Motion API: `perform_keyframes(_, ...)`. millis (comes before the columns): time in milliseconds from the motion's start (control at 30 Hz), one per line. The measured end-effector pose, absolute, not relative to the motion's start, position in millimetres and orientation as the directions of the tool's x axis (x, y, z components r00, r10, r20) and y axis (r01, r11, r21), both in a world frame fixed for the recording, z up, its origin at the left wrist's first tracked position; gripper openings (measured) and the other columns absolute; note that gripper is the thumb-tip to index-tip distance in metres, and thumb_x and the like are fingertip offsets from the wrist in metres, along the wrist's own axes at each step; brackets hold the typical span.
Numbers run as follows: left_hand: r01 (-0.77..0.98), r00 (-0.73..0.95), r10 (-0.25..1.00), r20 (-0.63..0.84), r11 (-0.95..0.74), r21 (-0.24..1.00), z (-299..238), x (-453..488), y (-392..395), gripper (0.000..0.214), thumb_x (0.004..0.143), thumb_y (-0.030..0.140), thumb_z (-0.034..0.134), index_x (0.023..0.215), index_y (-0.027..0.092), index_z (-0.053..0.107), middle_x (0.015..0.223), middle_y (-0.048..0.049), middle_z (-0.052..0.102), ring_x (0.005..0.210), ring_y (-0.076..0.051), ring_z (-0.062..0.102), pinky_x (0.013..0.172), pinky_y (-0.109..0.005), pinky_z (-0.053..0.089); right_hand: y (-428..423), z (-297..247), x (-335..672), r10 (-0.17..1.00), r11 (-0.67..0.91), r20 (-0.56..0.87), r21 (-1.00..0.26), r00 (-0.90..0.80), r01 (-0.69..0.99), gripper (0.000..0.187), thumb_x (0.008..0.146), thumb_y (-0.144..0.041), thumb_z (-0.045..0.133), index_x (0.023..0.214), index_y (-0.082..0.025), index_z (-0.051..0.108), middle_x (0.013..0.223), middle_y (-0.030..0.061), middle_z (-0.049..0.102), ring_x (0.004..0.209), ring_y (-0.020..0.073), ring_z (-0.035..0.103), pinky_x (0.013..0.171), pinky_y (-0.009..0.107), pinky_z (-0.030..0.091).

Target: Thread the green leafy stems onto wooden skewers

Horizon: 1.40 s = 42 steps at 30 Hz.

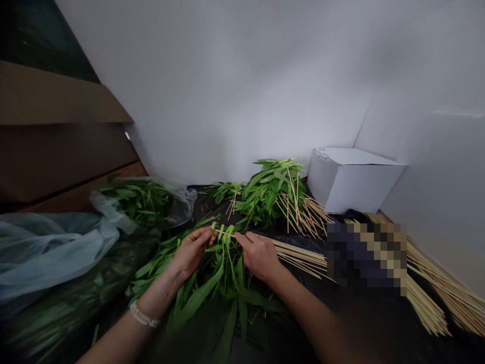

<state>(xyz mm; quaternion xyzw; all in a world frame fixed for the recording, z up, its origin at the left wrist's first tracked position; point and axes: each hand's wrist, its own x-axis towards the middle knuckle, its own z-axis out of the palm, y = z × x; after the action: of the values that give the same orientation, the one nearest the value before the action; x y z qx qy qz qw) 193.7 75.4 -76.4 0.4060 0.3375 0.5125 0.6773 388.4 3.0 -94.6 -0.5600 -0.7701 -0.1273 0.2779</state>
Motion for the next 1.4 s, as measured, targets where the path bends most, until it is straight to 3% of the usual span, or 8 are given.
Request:
perform_keyframes(500, -0.426, 0.223, 0.973, -0.061, 0.153, 0.892, -79.4, 192.3, 78.4, 0.037, 0.047, 0.028, 0.091, 0.077, 0.013, 0.076, 0.074, -0.0041, 0.075, 0.063, -0.008, 0.061, 0.061, -0.016, 0.047, 2.6, -94.2, 388.3, 0.784, 0.341, 0.577, -0.093, -0.229, 0.935, 0.041, 0.088, -0.011, 0.044, 0.125, -0.019, 0.058, 0.091, 0.0044, 0.067, 0.079, 0.0158, 0.063, 0.068, 0.024, 0.046)
perform_keyframes(967, -0.295, 0.198, 0.980, -0.013, 0.073, 0.953, -88.0, 190.9, 80.1, 0.034, 0.054, 0.030, 0.088, 0.082, 0.015, 0.075, 0.074, -0.0029, 0.074, 0.064, -0.009, 0.062, 0.064, -0.019, 0.047, 1.6, -94.7, 385.1, 0.805, 0.321, 0.548, -0.081, -0.226, 0.944, 0.044, 0.085, -0.009, 0.045, 0.126, -0.019, 0.058, 0.092, 0.0053, 0.067, 0.079, 0.0158, 0.063, 0.070, 0.024, 0.046)
perform_keyframes(1400, -0.290, 0.243, 0.968, -0.069, 0.141, 0.947, -85.7, 191.7, 78.8, 0.035, 0.050, 0.030, 0.089, 0.076, 0.013, 0.074, 0.067, -0.0026, 0.071, 0.059, -0.008, 0.059, 0.061, -0.018, 0.047, 2.3, -98.1, 384.3, 0.803, 0.344, 0.544, -0.090, -0.243, 0.935, 0.044, 0.084, -0.008, 0.045, 0.125, -0.018, 0.058, 0.095, 0.0066, 0.067, 0.083, 0.0161, 0.062, 0.077, 0.024, 0.047)
